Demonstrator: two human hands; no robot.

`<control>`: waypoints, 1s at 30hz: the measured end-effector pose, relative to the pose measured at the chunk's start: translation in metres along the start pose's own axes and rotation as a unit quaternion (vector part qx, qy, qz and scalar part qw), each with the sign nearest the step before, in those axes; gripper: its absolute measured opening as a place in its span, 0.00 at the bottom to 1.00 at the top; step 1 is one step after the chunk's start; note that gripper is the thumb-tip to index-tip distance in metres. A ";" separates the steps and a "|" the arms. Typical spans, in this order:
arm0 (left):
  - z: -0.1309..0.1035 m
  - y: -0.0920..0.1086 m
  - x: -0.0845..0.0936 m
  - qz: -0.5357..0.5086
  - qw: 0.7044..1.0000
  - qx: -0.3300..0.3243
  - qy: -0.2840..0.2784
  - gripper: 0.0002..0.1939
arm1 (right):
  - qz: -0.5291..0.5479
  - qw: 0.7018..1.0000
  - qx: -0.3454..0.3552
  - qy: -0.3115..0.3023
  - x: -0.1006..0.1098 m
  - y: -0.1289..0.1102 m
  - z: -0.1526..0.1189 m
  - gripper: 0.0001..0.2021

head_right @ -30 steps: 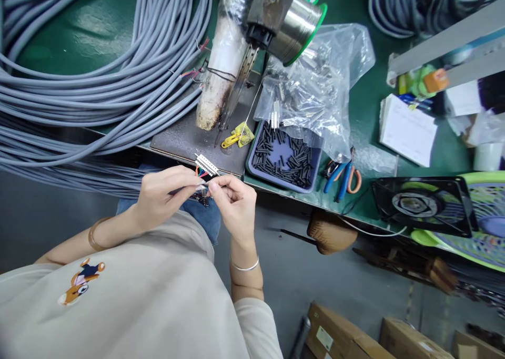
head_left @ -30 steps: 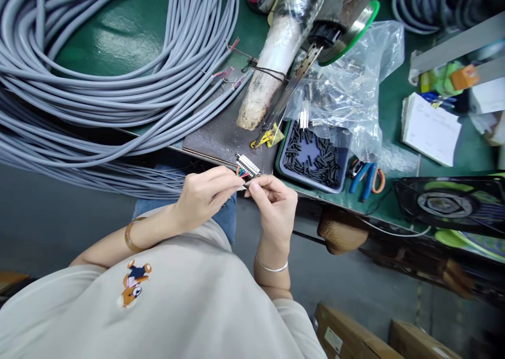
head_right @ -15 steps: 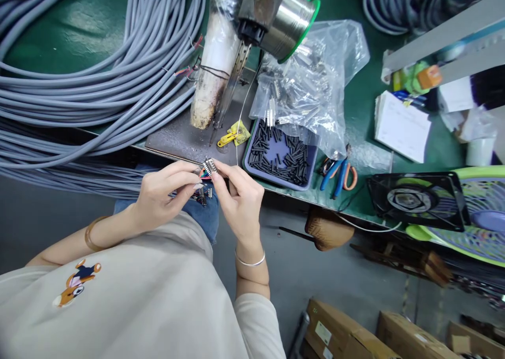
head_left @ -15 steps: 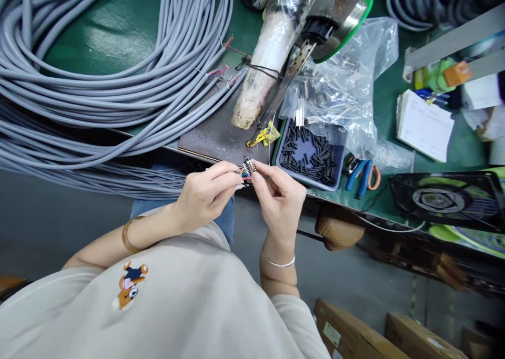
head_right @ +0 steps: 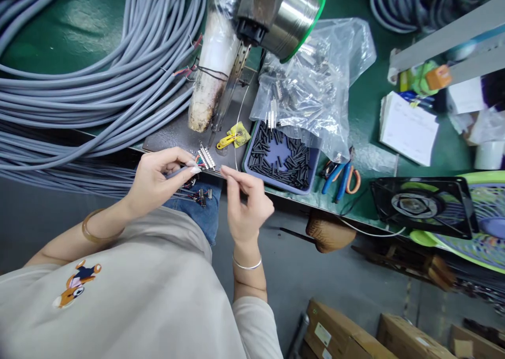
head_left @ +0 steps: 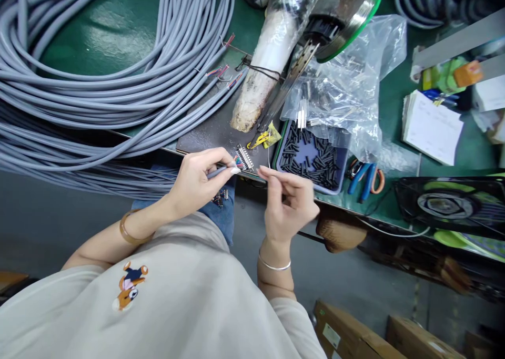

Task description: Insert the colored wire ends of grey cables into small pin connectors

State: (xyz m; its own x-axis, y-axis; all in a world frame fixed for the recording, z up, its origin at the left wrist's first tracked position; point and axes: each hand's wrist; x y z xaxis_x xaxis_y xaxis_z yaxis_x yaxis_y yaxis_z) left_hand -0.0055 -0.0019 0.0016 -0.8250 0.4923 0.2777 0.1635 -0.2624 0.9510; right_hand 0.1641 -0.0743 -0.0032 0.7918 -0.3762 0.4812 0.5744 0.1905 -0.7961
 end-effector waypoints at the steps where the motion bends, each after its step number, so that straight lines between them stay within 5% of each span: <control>1: 0.001 0.000 0.000 0.000 1.000 0.006 -0.004 0.06 | 0.008 0.999 -0.015 -0.029 -0.003 0.002 0.000 0.02; 4: 0.007 0.000 0.000 0.017 1.000 0.009 -0.001 0.05 | 0.037 0.996 -0.045 -0.072 -0.010 0.006 0.003 0.06; 12: 0.022 0.000 0.007 0.085 0.996 -0.038 0.011 0.04 | 0.025 0.999 0.000 -0.046 -0.017 0.004 0.018 0.06; 30: 0.033 0.013 0.015 0.097 0.995 -0.024 -0.020 0.06 | 0.049 0.996 -0.018 -0.073 -0.015 0.007 0.029 0.06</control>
State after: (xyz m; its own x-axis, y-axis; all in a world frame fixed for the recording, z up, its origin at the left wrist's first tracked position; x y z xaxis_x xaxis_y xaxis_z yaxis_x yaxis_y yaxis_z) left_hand 0.0021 0.0299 0.0227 -0.7587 0.4604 0.4609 0.2908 -0.3937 0.8720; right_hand 0.1626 -0.0409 -0.0048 0.8673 -0.2206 0.4463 0.4867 0.1871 -0.8533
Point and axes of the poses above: each hand's wrist, its own z-axis towards the middle knuckle, its own x-axis out of the back of the hand, y = z × x, and after that the axes turned 12 degrees about -y, right-handed
